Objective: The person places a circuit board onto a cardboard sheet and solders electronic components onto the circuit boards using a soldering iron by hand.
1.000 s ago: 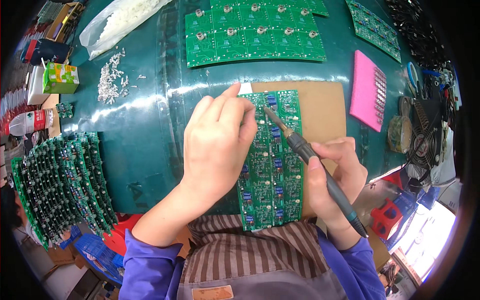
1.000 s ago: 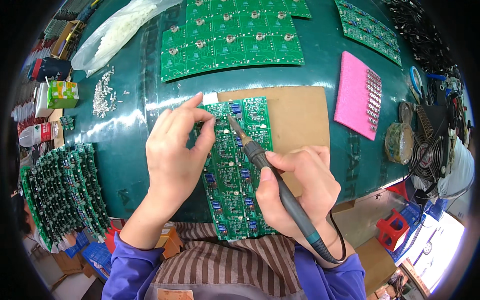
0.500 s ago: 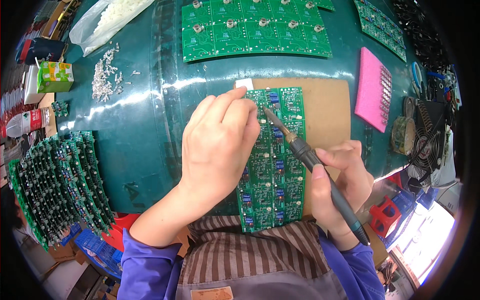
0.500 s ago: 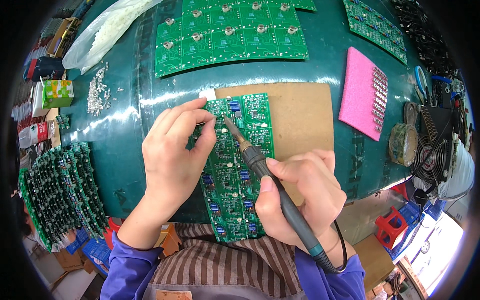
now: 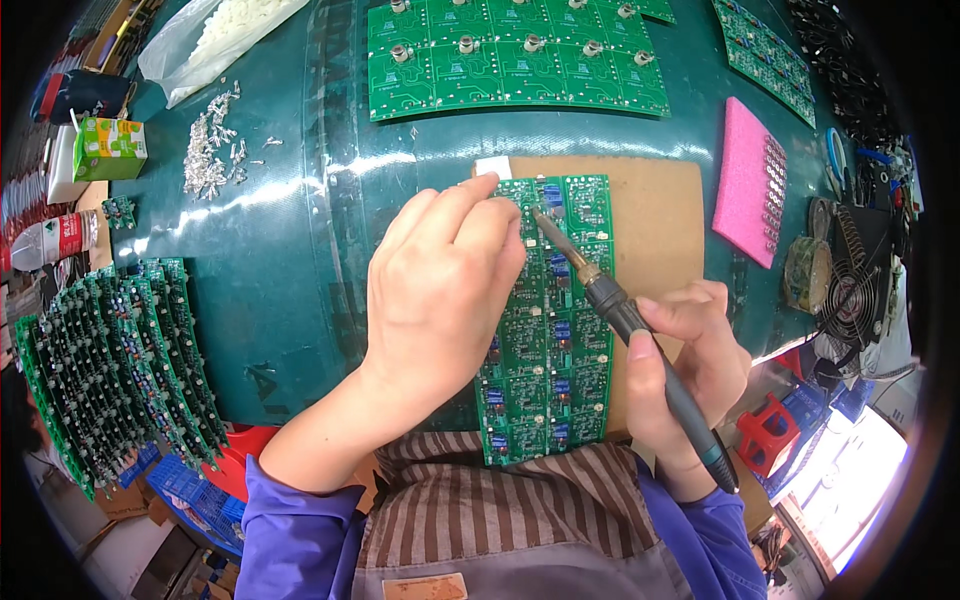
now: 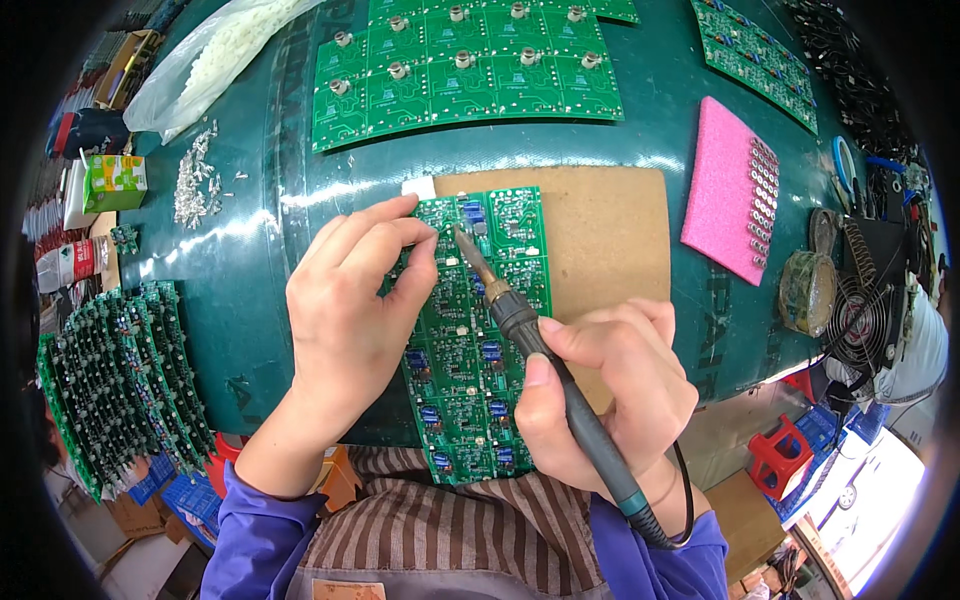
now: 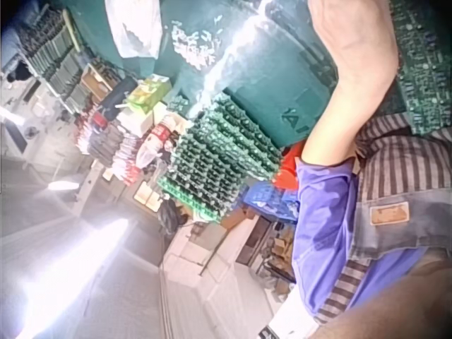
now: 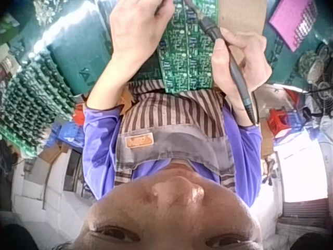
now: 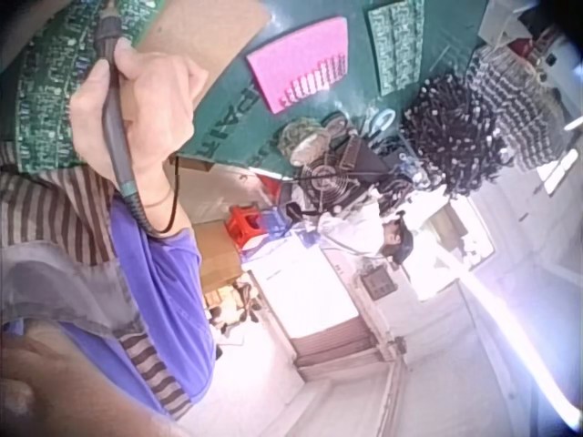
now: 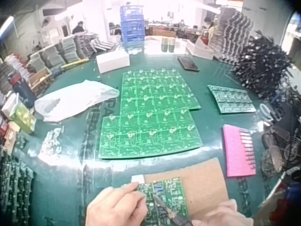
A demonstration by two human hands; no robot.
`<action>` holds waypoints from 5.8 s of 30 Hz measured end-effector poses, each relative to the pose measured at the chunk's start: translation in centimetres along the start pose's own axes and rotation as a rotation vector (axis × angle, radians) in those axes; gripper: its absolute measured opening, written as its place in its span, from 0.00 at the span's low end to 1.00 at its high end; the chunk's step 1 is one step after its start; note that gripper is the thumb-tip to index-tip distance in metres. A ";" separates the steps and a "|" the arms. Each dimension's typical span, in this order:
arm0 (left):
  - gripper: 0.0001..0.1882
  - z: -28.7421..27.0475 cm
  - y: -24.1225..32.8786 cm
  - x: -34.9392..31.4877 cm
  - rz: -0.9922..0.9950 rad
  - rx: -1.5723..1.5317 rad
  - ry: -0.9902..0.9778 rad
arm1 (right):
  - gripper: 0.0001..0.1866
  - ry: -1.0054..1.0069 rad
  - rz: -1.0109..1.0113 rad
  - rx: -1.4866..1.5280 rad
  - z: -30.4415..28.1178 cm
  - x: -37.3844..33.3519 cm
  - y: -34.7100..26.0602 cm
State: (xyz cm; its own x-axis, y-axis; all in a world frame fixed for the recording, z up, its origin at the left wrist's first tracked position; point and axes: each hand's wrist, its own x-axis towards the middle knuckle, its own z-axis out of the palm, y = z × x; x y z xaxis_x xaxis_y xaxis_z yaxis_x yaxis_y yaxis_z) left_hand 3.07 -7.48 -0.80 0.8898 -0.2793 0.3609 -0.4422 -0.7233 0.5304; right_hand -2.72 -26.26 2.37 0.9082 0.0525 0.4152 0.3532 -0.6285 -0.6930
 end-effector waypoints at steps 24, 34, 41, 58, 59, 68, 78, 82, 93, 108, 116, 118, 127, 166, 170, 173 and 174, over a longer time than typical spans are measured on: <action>0.09 -1.6 0.4 0.3 -0.010 -0.008 -0.077 | 0.08 0.017 0.043 0.027 -0.7 -0.1 -0.2; 0.11 -3.6 2.4 -3.1 -0.079 -0.003 -0.106 | 0.10 -0.068 0.042 0.011 -2.3 -3.0 -1.6; 0.08 -1.4 2.9 -3.7 -0.136 -0.004 -0.036 | 0.09 -0.065 0.031 0.009 -1.6 -3.2 -1.4; 0.11 -1.0 2.9 -3.8 -0.098 -0.093 -0.067 | 0.09 -0.064 0.006 0.003 -1.5 -3.4 -1.6; 0.11 -0.8 2.7 -3.8 -0.067 -0.093 -0.045 | 0.09 -0.065 0.006 0.004 -1.5 -3.4 -1.6; 0.13 -0.4 2.4 -3.8 -0.043 -0.075 -0.021 | 0.09 -0.064 0.005 0.018 -1.4 -3.4 -1.4; 0.11 -1.2 2.6 -3.8 -0.124 -0.091 -0.095 | 0.09 -0.066 0.003 0.020 -1.4 -3.4 -1.4; 0.11 -1.9 3.0 -3.5 -0.164 -0.062 -0.191 | 0.09 -0.058 -0.002 0.027 -1.7 -3.6 -1.4; 0.08 -3.4 5.1 -5.9 -0.250 -0.157 -0.169 | 0.10 -0.090 0.039 0.033 -3.8 -6.7 -2.8; 0.08 -2.3 5.2 -6.7 -0.152 0.048 -0.188 | 0.10 -0.098 0.018 0.015 -2.9 -7.1 -3.0; 0.11 -1.9 4.6 -7.1 -0.072 -0.056 -0.137 | 0.10 -0.106 0.025 0.025 -2.8 -7.1 -3.0; 0.11 -1.9 4.5 -7.2 -0.094 -0.100 -0.152 | 0.10 -0.107 0.028 0.032 -2.7 -7.1 -3.0; 0.09 -1.8 4.5 -7.0 -0.047 -0.059 -0.116 | 0.12 -0.117 0.025 0.044 -2.6 -7.1 -2.9; 0.09 -3.6 6.3 -10.0 -0.023 0.004 -0.226 | 0.10 -0.031 0.005 0.143 -3.8 -11.9 -3.5; 0.09 -3.3 6.2 -10.0 0.002 -0.017 -0.197 | 0.10 -0.026 0.020 0.134 -3.4 -11.8 -3.8; 0.09 -3.2 6.3 -10.0 0.030 -0.008 -0.179 | 0.09 -0.009 0.032 0.148 -3.1 -11.8 -3.6; 0.09 -3.2 6.2 -9.9 0.034 0.010 -0.181 | 0.09 -0.009 0.034 0.147 -3.1 -11.8 -3.6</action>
State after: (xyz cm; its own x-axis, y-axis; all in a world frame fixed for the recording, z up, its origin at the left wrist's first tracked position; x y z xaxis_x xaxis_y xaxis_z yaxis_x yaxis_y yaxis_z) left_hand -8.88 -7.23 1.36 0.8804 -0.4121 0.2346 -0.4722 -0.7174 0.5122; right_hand -15.41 -27.05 1.81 0.9219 0.0403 0.3853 0.3507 -0.5095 -0.7858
